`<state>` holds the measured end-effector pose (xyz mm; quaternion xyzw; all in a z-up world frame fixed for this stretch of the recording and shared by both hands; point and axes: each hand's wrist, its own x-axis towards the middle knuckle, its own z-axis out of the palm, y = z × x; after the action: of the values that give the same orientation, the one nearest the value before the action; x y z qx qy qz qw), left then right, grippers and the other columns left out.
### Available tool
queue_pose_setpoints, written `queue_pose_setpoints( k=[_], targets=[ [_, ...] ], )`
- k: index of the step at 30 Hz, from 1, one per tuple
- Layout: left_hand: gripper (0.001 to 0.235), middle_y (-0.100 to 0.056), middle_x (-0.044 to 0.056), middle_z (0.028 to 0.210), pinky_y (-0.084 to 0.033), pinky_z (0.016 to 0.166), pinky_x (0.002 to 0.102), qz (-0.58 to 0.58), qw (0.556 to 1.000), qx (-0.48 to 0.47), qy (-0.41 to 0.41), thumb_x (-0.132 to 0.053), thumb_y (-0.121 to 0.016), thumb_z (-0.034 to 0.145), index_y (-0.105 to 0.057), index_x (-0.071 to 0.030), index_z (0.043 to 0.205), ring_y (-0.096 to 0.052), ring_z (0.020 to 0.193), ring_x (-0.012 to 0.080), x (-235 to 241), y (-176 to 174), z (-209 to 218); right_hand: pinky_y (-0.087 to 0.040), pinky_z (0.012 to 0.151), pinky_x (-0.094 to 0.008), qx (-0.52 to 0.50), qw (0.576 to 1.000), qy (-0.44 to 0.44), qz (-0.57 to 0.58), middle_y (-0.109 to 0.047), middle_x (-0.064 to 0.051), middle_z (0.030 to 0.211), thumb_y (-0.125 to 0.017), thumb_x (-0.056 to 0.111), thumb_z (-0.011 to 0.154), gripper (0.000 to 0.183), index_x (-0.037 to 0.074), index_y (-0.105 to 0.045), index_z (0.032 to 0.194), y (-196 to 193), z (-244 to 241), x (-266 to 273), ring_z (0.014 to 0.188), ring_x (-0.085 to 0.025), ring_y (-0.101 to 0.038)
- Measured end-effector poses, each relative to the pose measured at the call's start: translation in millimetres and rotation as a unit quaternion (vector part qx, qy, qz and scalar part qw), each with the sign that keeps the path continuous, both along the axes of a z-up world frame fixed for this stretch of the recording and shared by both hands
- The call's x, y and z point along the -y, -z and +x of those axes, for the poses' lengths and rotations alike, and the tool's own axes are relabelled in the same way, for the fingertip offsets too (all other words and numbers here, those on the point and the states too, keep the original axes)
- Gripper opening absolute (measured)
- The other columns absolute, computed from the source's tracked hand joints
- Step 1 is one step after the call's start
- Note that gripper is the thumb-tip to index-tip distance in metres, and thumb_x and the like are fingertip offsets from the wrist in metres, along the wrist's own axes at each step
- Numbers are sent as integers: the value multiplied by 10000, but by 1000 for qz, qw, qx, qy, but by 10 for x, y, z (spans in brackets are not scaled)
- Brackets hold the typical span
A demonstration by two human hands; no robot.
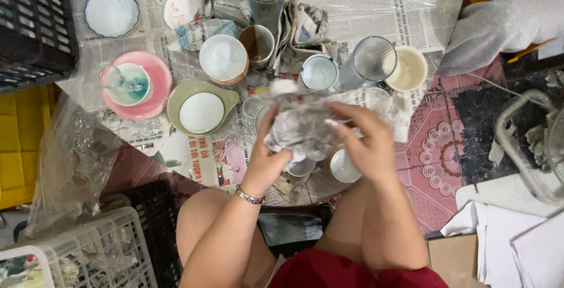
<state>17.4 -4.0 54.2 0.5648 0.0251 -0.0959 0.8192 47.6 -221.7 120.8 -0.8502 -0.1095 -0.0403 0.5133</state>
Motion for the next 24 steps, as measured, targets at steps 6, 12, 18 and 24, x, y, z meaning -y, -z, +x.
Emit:
queue_pose_setpoints(
  k=[6, 12, 18, 24],
  targets=[
    [1000, -376, 163, 1623, -463, 1069, 313, 85, 994, 21, -63, 88, -566, 774, -130, -104, 1653, -476, 1417, 222, -125, -74, 38, -551, 947, -292, 32, 963, 129, 234, -693, -100, 1204, -644, -37, 1029, 346, -42, -617, 1374, 160, -29, 704, 1045, -157, -673],
    [801, -516, 145, 1503, -508, 939, 298, 147, 985, -11, -91, 49, -596, 847, -311, -92, 1582, -584, 1151, 185, -109, -228, 49, -552, 920, -294, 105, 975, 153, 122, -659, -93, 1160, -720, -106, 971, 592, 9, -481, 1501, 398, -27, 1093, 1065, -160, -653],
    [445, -707, 63, 1193, -447, 622, 230, 259, 955, -43, -137, -11, -595, 871, -667, -34, 1310, -563, 719, 58, -200, -183, 55, -557, 923, -290, 46, 987, 150, 47, -676, -93, 1173, -782, -66, 952, 688, 36, -433, 1537, 650, 193, 1193, 1108, -153, -681],
    [393, -669, 42, 959, -438, 658, 239, 245, 952, -94, -157, -75, -668, 912, -672, -23, 1301, -546, 746, 78, -249, 23, 63, -601, 879, -296, -37, 988, 145, -35, -713, -101, 1185, -806, 37, 901, 570, 52, -564, 1416, 757, 397, 1182, 1096, -158, -708]
  ],
)
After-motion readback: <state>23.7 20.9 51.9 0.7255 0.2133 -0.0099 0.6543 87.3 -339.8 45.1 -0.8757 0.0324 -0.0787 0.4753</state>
